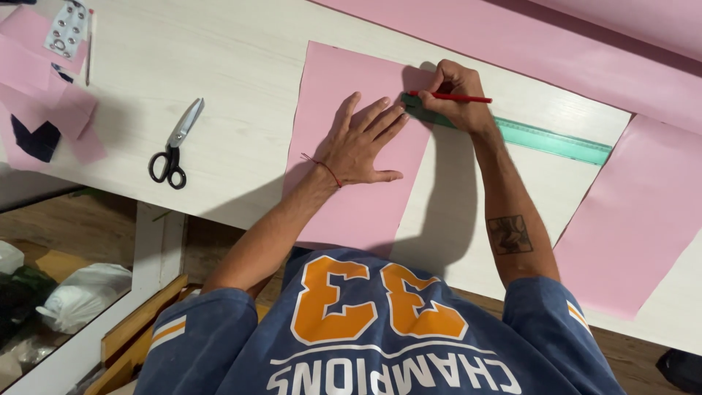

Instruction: Measuring, marking, and cutting pieces of pink synthetic leather on a workbench.

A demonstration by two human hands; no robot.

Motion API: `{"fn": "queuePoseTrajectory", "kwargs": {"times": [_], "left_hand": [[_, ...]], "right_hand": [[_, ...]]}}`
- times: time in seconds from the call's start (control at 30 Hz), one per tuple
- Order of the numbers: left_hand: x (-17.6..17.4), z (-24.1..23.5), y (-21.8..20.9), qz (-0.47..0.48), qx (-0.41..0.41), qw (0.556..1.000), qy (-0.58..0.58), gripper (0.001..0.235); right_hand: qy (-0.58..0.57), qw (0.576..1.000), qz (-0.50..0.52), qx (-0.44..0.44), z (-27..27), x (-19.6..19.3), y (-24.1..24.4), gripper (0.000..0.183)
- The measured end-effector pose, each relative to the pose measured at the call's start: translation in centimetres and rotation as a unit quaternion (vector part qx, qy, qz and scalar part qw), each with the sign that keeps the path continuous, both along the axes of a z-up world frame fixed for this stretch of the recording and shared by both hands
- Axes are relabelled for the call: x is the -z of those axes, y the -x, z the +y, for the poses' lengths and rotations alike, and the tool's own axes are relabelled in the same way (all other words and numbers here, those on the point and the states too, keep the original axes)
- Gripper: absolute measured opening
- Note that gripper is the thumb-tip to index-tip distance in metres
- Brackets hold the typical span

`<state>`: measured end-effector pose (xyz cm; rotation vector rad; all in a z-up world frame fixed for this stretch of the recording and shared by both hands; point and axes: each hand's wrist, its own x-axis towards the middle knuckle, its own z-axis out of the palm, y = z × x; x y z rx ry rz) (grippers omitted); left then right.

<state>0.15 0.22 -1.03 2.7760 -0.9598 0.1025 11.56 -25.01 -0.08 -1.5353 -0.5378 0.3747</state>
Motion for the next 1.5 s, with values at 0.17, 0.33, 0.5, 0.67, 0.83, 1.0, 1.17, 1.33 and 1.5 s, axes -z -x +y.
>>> {"fn": "queuePoseTrajectory", "kwargs": {"times": [0.17, 0.33, 0.5, 0.67, 0.83, 1.0, 1.17, 1.33, 1.5], "left_hand": [[-0.1, 0.0, 0.0, 0.008, 0.001, 1.000, 0.001, 0.116], [0.3, 0.0, 0.0, -0.009, 0.000, 1.000, -0.004, 0.117], [-0.2, -0.1, 0.0, 0.000, -0.002, 1.000, 0.001, 0.119], [-0.5, 0.1, 0.7, 0.002, -0.012, 1.000, -0.027, 0.113], [-1.4, -0.2, 0.4, 0.022, -0.010, 1.000, -0.015, 0.110], [-0.5, -0.2, -0.1, 0.041, -0.014, 0.999, -0.011, 0.108], [-1.5, 0.2, -1.3, 0.024, -0.012, 0.999, -0.022, 0.107], [-0.8, 1.0, -3.7, 0.027, -0.031, 0.999, -0.007, 0.094], [0.9, 1.5, -4.3, -0.001, -0.041, 0.999, -0.034, 0.079]], "right_hand": [[-0.001, 1.000, -0.006, -0.004, -0.2, 0.6, -0.2, 0.027], [-0.003, 0.999, -0.035, 0.007, -0.2, 0.9, -0.4, 0.027], [-0.002, 1.000, -0.027, 0.006, -0.3, 1.8, -0.7, 0.028], [0.064, 0.997, 0.025, 0.040, 0.2, 1.8, 0.1, 0.021], [0.035, 0.985, 0.037, 0.165, -0.6, -1.4, 0.8, 0.009], [0.253, 0.931, -0.205, 0.165, -5.1, -2.3, 3.8, 0.026], [0.393, 0.859, -0.282, 0.169, -7.1, -1.9, 10.3, 0.039], [0.394, 0.854, -0.280, 0.193, -6.3, -0.9, 15.9, 0.038], [0.377, 0.844, -0.303, 0.233, -4.8, 4.6, 23.2, 0.032]]}}
